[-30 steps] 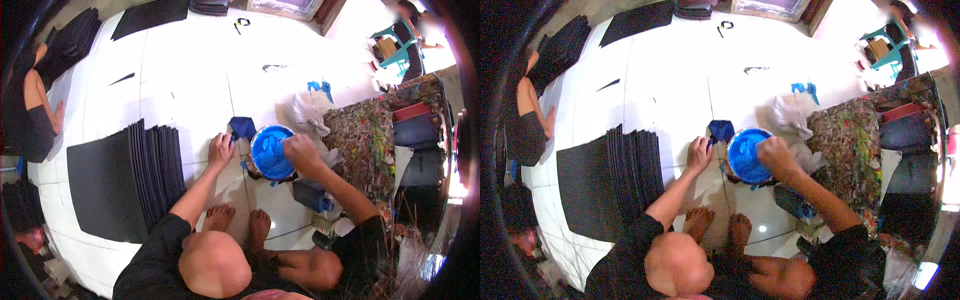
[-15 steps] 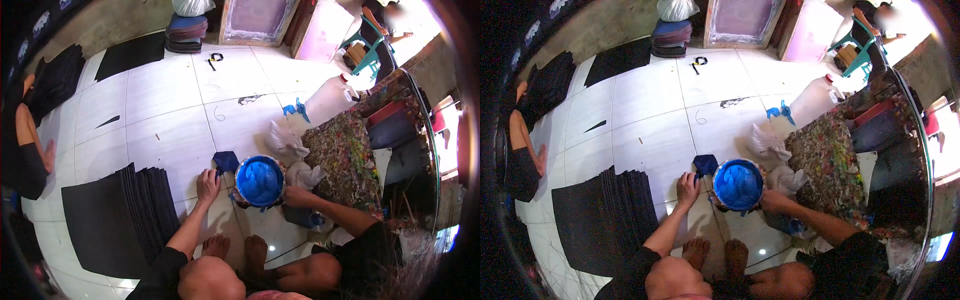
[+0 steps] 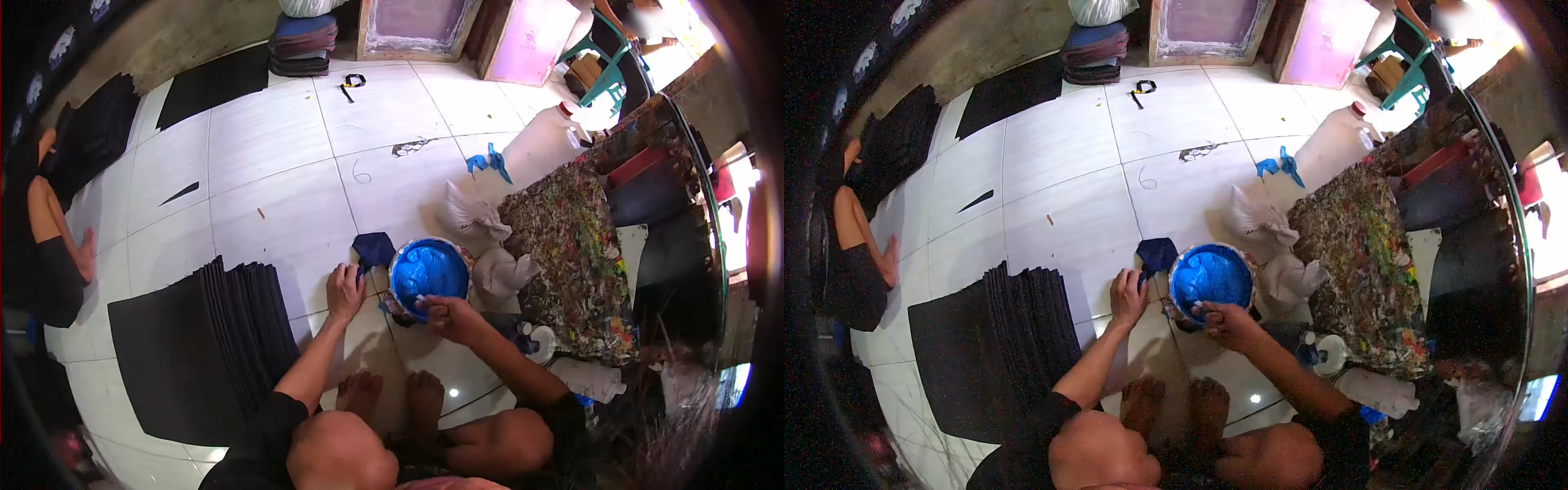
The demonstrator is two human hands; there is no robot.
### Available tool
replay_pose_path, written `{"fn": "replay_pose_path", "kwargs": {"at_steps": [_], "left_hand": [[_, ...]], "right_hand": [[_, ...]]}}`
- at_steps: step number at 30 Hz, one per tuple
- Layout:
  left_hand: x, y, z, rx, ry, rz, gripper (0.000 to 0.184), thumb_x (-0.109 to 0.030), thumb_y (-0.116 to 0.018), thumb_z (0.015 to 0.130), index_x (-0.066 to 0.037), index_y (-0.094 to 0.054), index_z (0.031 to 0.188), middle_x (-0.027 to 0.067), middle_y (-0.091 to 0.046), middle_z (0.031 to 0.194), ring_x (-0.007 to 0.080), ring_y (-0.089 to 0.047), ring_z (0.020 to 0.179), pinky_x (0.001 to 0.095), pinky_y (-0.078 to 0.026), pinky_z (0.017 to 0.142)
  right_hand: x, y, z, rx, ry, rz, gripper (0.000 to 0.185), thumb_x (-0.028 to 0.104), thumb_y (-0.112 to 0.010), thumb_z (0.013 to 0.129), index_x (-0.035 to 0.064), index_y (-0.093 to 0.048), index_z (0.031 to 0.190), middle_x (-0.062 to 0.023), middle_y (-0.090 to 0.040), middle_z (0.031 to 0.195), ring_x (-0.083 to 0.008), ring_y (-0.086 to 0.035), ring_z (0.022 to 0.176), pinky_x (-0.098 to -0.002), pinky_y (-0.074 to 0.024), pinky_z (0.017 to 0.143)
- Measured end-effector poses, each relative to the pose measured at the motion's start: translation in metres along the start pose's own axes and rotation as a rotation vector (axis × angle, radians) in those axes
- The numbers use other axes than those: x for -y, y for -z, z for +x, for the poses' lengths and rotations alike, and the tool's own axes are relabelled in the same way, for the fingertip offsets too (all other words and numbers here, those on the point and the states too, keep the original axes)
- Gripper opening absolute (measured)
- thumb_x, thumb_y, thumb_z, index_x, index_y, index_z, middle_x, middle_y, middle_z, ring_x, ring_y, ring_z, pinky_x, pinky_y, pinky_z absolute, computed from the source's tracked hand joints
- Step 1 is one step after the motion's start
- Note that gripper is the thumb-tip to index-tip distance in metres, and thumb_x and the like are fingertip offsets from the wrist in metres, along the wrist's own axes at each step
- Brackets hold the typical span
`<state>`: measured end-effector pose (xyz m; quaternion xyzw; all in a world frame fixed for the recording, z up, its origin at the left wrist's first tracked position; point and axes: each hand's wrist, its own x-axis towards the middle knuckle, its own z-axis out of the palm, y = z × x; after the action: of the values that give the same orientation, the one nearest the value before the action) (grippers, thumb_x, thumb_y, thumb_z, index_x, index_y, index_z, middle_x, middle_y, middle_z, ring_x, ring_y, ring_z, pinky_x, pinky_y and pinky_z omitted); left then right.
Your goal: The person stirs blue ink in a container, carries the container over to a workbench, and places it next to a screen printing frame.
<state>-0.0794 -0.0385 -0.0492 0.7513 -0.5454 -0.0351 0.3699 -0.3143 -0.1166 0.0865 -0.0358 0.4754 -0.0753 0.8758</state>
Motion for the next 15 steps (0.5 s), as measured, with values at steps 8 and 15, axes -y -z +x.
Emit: {"fn": "replay_pose_path", "kwargs": {"at_steps": [8, 15], "left_hand": [[0.001, 0.0, 0.0, 0.016, 0.022, -0.04, 0.025, -0.014, -0.064, 0.08, -0.003, -0.057, 0.1, 0.0154, -0.054, 0.094, 0.0338, -0.055, 0.088, 0.0441, -0.045, 0.076], [-0.021, -0.013, -0.003, -0.092, 0.179, 0.011, 0.023, -0.015, -0.063, 0.08, -0.006, -0.059, 0.101, 0.0137, -0.055, 0.091, 0.0344, -0.055, 0.085, 0.0452, -0.043, 0.072]], "right_hand": [[0.035, -0.005, -0.051, -0.181, 0.28, -0.655, 0.022, 0.019, -0.053, 0.095, 0.0005, -0.058, 0.104, -0.0006, -0.057, 0.068, -0.0165, -0.055, 0.057, -0.03, -0.0455, 0.056], [0.027, 0.012, -0.063, -0.589, 0.686, -2.45, 0.021, 0.009, -0.06, 0.079, 0.0001, -0.058, 0.098, -0.0185, -0.063, 0.079, -0.0396, -0.062, 0.07, -0.0474, -0.0507, 0.06]]}}
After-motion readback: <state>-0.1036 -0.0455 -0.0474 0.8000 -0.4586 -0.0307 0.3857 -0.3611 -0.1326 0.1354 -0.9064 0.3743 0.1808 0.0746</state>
